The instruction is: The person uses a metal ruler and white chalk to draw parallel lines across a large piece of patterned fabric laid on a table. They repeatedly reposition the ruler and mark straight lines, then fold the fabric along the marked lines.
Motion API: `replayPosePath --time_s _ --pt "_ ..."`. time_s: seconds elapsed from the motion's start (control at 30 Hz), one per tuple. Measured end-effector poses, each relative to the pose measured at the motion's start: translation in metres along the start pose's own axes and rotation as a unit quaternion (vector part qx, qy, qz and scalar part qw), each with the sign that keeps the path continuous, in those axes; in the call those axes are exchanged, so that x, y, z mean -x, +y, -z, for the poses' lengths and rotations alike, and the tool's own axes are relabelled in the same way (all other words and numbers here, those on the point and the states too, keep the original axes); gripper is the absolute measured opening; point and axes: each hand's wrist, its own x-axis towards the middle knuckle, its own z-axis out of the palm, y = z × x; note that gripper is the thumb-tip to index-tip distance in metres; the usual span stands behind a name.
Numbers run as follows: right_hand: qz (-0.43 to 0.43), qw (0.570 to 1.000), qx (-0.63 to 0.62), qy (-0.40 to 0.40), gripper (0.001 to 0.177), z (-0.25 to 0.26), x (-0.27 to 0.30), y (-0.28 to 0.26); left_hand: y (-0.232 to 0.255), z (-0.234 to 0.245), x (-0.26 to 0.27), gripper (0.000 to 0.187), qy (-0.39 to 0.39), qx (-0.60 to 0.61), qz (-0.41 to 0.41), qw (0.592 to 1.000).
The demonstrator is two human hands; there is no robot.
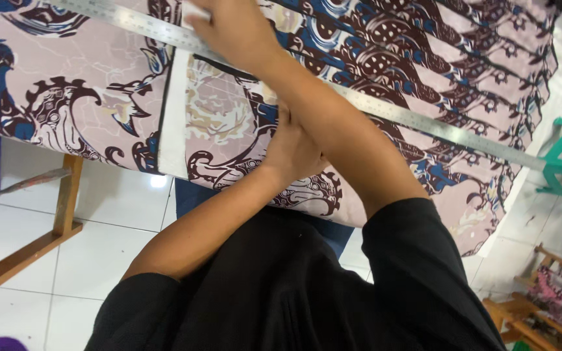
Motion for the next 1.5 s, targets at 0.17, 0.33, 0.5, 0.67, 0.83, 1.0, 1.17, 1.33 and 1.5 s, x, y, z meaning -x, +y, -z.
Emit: replayPosePath --time_s 0.17,0.33,0.5,0.67,0.83,1.0,1.17,1.33,1.5 --pt "-0.174 0.982 0.001 -0.072 0.025 0.086 0.039 0.039 -0.001 0.012 -0.003 0.086 -0.008 0.003 0.011 1.0" --pt "-0.124 0.99 0.008 -0.061 0.019 0.173 0.111 0.028 0.002 0.016 -0.007 0.09 -0.017 0.006 0.013 1.0" --pt "-0.109 0.991 0.033 -0.073 0.02 0.186 0.142 0.015 0.003 0.019 -0.01 0.091 -0.024 -0.031 0.005 0.999" --pt "-0.123 0.988 0.034 -0.084 0.02 0.184 0.147 0.018 0.005 0.024 -0.014 0.091 -0.032 -0.028 0.01 0.999" --pt "-0.104 0.988 0.061 -0.1 0.021 0.198 0.163 0.023 0.007 0.027 -0.015 0.087 -0.032 -0.031 0.004 0.999" --pt "-0.117 0.984 0.1 -0.088 0.02 0.238 0.202 0.033 0.006 0.034 -0.017 0.08 -0.028 -0.047 -0.012 0.998" --pt "-0.162 0.975 0.126 -0.08 0.013 0.291 0.251 0.044 0.008 0.041 -0.021 0.078 -0.051 -0.071 -0.02 0.996" --pt "-0.203 0.964 0.153 -0.079 0.013 0.34 0.296 0.057 0.009 0.044 -0.023 0.078 -0.054 -0.077 -0.027 0.995" --pt "-0.242 0.949 0.184 -0.08 0.012 0.382 0.344 0.072 0.01 0.046 -0.023 0.077 -0.048 -0.075 -0.036 0.995"
